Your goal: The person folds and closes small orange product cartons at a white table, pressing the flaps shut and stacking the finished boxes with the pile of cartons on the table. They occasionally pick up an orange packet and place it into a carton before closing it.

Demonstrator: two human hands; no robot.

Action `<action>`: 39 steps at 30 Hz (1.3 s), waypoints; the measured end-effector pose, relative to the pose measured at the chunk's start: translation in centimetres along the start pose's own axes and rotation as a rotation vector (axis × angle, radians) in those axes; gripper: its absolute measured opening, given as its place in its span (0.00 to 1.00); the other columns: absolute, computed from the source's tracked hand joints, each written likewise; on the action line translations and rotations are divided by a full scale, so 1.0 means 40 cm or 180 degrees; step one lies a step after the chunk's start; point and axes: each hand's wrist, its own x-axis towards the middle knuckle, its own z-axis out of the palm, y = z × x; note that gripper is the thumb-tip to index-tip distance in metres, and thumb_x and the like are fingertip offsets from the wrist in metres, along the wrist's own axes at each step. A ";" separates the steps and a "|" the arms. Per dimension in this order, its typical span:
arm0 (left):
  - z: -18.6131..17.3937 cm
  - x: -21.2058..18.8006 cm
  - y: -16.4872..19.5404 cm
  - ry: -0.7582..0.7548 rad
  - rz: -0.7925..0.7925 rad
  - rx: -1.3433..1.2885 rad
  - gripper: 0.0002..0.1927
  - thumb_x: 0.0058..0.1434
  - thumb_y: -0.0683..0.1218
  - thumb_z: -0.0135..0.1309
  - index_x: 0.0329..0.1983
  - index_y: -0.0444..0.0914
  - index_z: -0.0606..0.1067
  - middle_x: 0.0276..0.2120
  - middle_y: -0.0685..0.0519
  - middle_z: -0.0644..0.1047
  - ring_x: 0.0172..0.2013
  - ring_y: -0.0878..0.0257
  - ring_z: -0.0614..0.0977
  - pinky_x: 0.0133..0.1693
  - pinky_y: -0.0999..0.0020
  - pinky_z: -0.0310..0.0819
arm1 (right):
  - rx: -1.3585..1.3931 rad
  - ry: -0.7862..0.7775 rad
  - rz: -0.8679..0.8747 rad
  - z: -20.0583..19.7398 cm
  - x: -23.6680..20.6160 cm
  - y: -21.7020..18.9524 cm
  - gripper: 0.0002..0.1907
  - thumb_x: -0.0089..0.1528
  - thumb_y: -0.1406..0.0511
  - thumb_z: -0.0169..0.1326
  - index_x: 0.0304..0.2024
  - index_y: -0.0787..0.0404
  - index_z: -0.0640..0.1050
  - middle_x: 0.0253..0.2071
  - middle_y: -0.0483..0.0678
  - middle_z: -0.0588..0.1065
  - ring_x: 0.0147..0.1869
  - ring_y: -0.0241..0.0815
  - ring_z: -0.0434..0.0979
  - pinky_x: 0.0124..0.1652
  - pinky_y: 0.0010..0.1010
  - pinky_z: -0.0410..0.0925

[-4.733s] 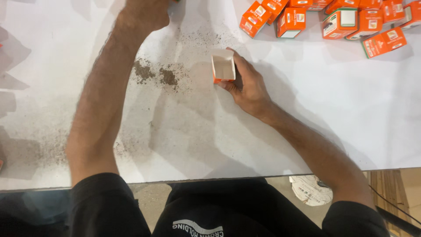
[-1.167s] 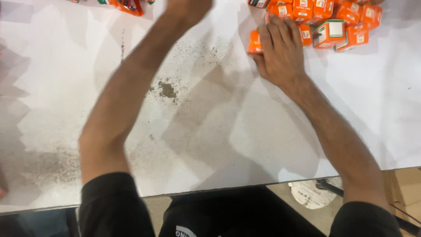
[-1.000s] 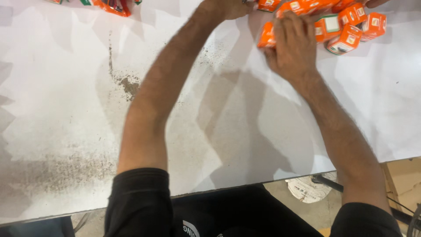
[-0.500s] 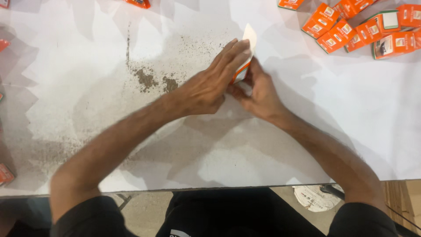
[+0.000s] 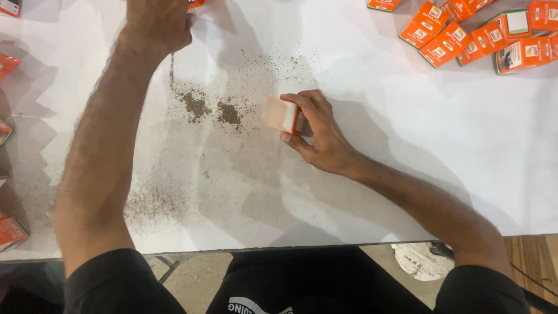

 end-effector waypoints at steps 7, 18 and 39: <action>-0.110 -0.101 0.171 0.0072 -0.0016 -0.1568 0.07 0.69 0.37 0.63 0.45 0.29 0.77 0.40 0.37 0.78 0.30 0.52 0.82 0.23 0.65 0.79 | 0.0156 0.0232 -0.0036 -0.027 -0.045 0.003 0.32 0.58 0.60 0.73 0.60 0.64 0.75 0.59 0.52 0.77 0.69 0.50 0.75 0.71 0.50 0.60; -0.201 -0.337 0.514 0.2560 0.1259 -0.1595 0.23 0.63 0.42 0.70 0.57 0.33 0.74 0.51 0.41 0.78 0.57 0.47 0.81 0.55 0.53 0.80 | 0.0284 0.0231 -0.0155 0.001 -0.046 -0.007 0.34 0.51 0.66 0.75 0.58 0.62 0.76 0.57 0.50 0.78 0.63 0.49 0.77 0.63 0.42 0.69; -0.216 -0.276 0.551 -0.0080 -0.1647 -0.4383 0.16 0.62 0.39 0.52 0.53 0.30 0.71 0.38 0.46 0.79 0.25 0.67 0.79 0.23 0.68 0.74 | 0.0288 0.0342 0.0097 0.026 -0.064 -0.012 0.37 0.56 0.67 0.72 0.63 0.70 0.70 0.57 0.56 0.76 0.61 0.53 0.78 0.57 0.39 0.75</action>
